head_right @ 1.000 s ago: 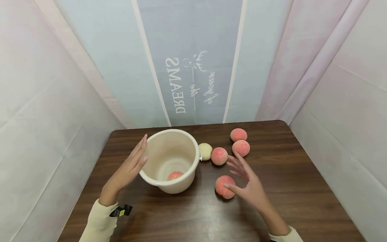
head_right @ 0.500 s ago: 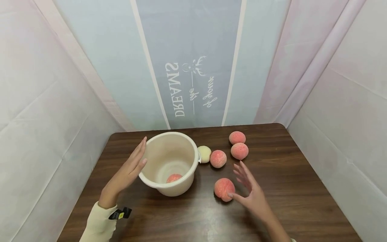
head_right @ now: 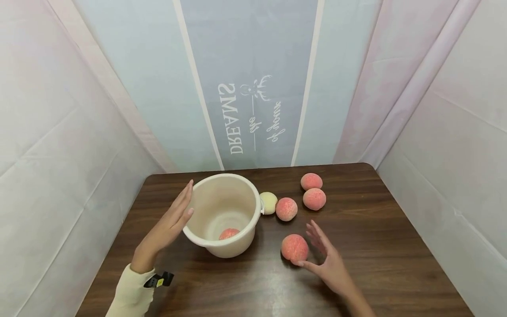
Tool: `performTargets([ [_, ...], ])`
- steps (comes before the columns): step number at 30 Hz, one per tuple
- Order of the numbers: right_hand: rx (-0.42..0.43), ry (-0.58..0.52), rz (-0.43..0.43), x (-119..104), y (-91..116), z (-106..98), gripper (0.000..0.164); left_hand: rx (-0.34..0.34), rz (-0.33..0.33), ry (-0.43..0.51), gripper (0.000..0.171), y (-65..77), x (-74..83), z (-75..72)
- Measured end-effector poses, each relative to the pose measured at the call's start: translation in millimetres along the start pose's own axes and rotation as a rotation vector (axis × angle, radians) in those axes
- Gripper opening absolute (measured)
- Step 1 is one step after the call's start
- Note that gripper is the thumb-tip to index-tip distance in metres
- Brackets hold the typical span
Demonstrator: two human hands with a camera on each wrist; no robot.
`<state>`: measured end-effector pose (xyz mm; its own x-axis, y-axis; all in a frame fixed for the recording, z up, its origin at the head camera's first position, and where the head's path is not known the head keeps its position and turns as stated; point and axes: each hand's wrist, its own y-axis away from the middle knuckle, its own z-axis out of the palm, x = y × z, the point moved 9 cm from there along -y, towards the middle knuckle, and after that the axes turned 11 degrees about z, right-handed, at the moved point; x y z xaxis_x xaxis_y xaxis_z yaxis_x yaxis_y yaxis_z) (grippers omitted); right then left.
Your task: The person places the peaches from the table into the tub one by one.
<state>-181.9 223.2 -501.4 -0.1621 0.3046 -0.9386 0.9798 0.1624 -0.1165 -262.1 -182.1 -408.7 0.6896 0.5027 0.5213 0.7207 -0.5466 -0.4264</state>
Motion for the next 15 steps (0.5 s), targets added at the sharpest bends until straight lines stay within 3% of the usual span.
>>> performTargets([
  [11, -0.06, -0.022, 0.101, 18, 0, 14, 0.1, -0.002, -0.025, 0.02, 0.068, 0.7, -0.2, -0.3],
  [15, -0.08, -0.037, 0.103, 21, -1, 18, 0.097, 0.002, -0.024, 0.025, 0.068, 1.1, 0.9, -0.5],
])
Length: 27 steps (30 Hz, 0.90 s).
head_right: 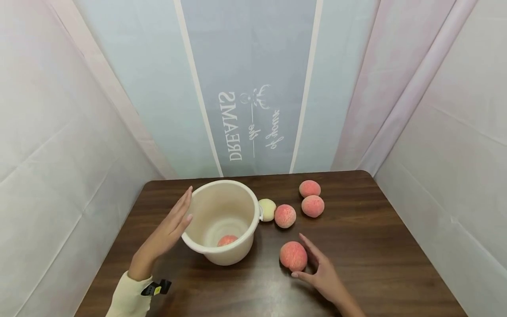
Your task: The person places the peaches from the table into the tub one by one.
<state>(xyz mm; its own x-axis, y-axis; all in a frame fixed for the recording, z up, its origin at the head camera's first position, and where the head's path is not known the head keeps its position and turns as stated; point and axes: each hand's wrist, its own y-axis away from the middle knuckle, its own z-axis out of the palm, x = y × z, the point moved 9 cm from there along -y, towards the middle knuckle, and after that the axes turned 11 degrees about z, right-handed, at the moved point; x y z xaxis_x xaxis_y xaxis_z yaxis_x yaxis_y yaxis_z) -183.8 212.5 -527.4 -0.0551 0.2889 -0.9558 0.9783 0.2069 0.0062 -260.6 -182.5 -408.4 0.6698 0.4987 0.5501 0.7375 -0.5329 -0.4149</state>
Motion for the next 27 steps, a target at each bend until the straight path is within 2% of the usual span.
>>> performTargets([
  [8, 0.004, 0.019, -0.005, 4, 0, 7, 0.088, 0.008, 0.005, -0.004, 0.067, 1.8, -0.2, 1.8],
  [13, 0.015, 0.012, 0.018, 7, -3, 9, 0.087, 0.013, 0.005, -0.006, 0.067, 2.4, -0.3, 1.6],
  [18, 0.006, -0.008, 0.067, 15, -4, 14, 0.084, 0.012, -0.009, -0.009, 0.067, 8.8, -1.1, 2.9],
  [27, 0.039, -0.025, 0.077, 13, -8, 10, 0.08, 0.037, 0.036, -0.012, 0.065, 4.4, -1.4, 3.6],
])
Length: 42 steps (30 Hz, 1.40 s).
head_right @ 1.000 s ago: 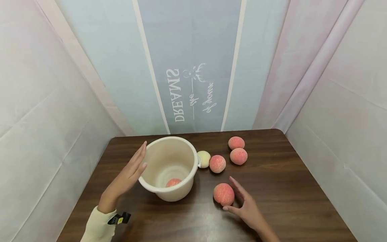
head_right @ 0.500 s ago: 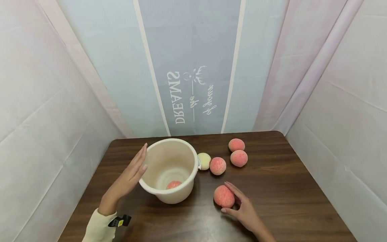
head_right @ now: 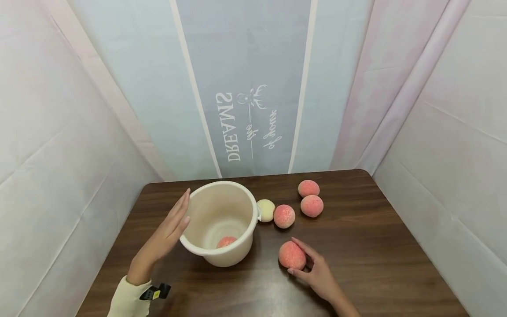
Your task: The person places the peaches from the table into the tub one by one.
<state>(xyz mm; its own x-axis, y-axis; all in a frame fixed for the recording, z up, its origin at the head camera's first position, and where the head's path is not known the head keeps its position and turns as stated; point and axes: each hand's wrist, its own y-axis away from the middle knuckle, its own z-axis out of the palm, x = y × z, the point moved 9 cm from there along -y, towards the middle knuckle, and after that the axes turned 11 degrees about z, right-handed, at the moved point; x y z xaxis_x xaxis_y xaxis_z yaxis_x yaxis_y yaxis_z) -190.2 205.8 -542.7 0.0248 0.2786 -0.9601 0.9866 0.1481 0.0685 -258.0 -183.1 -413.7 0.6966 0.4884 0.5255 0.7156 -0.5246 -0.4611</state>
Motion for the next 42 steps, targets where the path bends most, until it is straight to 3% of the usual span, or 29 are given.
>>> performTargets([
  [5, 0.008, 0.008, -0.068, -7, -1, -2, 0.073, 0.005, 0.004, 0.01, 0.065, 0.8, 0.2, -0.1],
  [10, -0.008, -0.055, -0.137, -25, -5, -7, 0.071, 0.005, 0.006, 0.009, 0.065, 0.3, 0.8, -0.6],
  [16, 0.009, -0.101, -0.15, -49, -10, -16, 0.073, 0.006, 0.002, 0.013, 0.065, 0.5, 1.3, -2.4],
  [22, 0.035, -0.077, -0.164, -68, -12, -19, 0.073, 0.005, 0.008, 0.008, 0.065, 1.9, 1.6, -3.7],
  [31, 0.043, -0.078, -0.144, -89, -13, -19, 0.072, -0.01, 0.009, 0.004, 0.066, -2.4, 2.1, -3.8],
  [42, 0.019, -0.085, -0.183, -112, -24, -20, 0.074, -0.009, -0.002, 0.003, 0.066, -5.0, 3.6, -5.7],
])
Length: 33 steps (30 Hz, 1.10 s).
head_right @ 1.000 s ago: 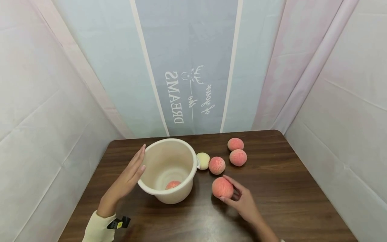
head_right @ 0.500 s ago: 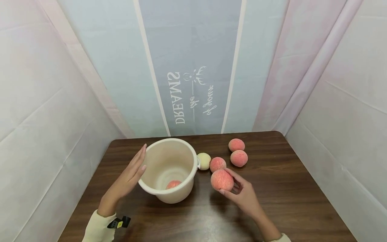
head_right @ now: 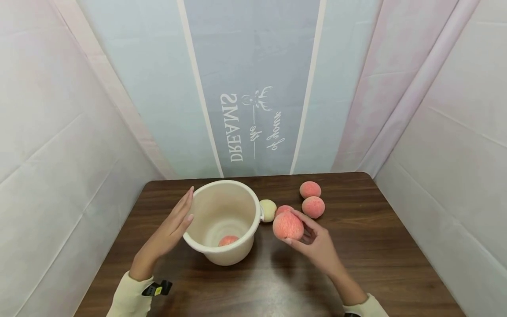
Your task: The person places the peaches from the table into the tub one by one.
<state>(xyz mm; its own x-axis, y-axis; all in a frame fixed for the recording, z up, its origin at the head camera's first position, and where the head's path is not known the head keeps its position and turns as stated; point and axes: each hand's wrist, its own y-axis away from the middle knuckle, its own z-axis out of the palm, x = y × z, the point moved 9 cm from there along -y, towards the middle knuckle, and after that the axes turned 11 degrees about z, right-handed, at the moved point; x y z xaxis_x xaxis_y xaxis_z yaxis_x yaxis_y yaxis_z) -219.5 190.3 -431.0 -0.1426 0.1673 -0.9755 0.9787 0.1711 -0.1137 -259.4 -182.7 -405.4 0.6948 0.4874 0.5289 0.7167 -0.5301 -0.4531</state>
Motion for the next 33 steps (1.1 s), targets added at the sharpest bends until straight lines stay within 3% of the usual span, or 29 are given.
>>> performTargets([
  [14, 0.02, -0.011, -0.007, -31, -20, 4, 0.076, -0.008, -0.009, -0.01, 0.065, 0.6, -0.8, 0.3],
  [33, -0.062, -0.1, -0.066, -67, -34, 28, 0.075, -0.032, -0.028, -0.029, 0.066, 0.4, 0.6, 0.1],
])
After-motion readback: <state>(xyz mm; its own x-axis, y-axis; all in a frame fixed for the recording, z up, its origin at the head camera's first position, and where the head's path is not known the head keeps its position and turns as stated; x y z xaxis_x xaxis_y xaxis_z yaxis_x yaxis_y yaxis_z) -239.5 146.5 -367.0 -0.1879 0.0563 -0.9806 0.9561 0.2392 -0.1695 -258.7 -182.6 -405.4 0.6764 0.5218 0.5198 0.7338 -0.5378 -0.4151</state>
